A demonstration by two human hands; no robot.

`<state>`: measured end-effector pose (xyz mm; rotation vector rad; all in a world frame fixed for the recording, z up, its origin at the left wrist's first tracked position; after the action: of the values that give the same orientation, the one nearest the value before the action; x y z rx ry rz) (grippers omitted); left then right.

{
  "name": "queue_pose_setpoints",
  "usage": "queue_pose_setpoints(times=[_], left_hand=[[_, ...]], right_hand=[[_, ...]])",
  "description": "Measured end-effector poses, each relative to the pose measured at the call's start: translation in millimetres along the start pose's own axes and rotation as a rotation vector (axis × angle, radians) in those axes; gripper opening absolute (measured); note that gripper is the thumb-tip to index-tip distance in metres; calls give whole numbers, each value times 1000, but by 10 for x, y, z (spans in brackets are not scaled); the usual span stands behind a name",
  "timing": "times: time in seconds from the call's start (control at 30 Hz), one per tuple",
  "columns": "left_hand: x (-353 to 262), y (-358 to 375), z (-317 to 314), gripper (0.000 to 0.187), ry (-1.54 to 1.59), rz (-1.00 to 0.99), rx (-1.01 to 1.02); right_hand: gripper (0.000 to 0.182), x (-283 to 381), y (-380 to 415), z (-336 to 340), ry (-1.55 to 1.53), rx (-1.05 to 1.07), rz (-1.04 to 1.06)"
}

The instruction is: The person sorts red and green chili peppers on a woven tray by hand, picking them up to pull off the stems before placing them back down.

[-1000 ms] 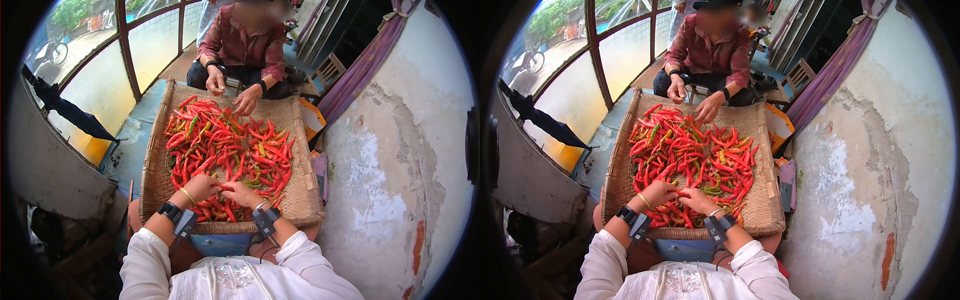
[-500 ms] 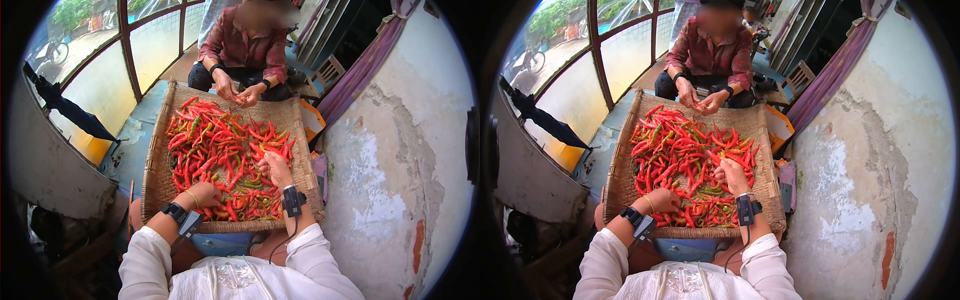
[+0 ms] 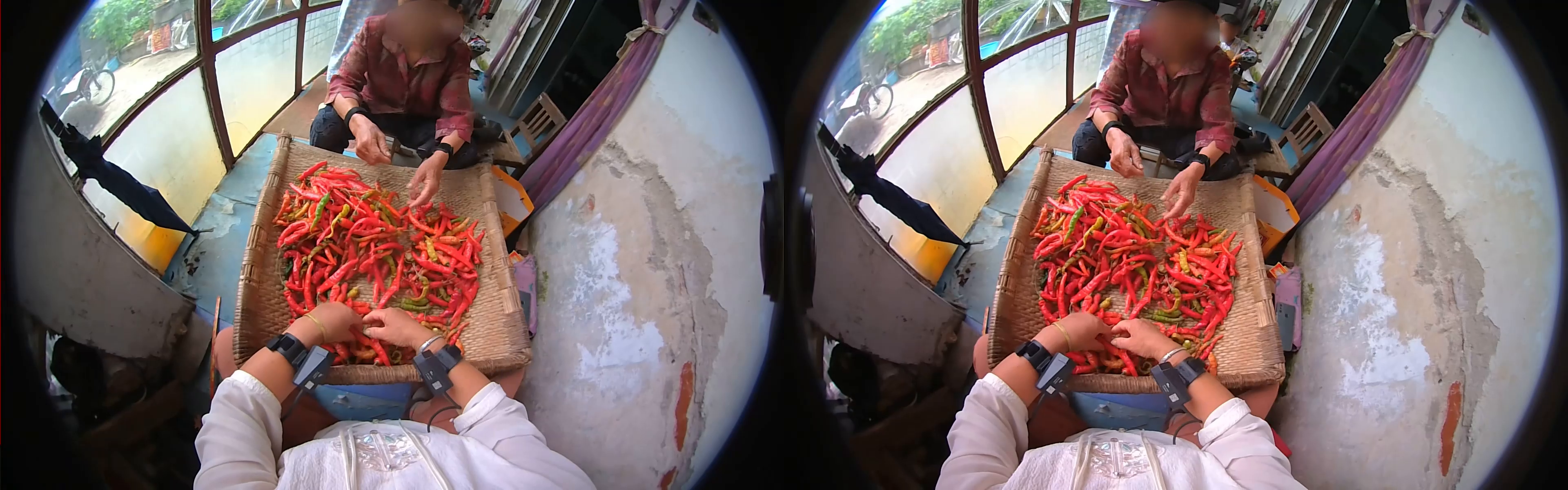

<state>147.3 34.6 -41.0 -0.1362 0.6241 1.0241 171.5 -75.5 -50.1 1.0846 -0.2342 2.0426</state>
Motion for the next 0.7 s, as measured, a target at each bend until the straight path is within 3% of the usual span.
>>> queue_pose_setpoints(times=[0.17,0.23,0.27,0.37,0.5,0.7], left_hand=[[30,-27,77,20,-12,36,-88],[-17,-16,200,21,121,-64,-290],[-26,-13,211,21,119,-64,-289],[-37,17,352,21,235,-21,-406],[-17,31,386,23,199,0,-359],[99,41,357,21,76,25,-373]], right_hand=[[32,-23,-15,-58,-5,-46,91],[26,41,-36,-33,306,-176,326],[26,6,-34,-36,304,-179,326],[19,-32,-16,77,-273,-132,-12],[14,-12,26,207,-544,-177,-109],[16,-94,99,359,-600,-172,-129]])
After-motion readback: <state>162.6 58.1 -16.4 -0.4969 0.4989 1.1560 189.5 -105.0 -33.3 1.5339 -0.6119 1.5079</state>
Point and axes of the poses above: each hand's wrist, its own y-axis away from the middle knuckle, its own z-axis out of the back of the hand, x = y × z, the point moved 6 cm from there along -y, towards the middle knuckle, and after that the axes turned 8 degrees about -x, right-handed, at the moved point
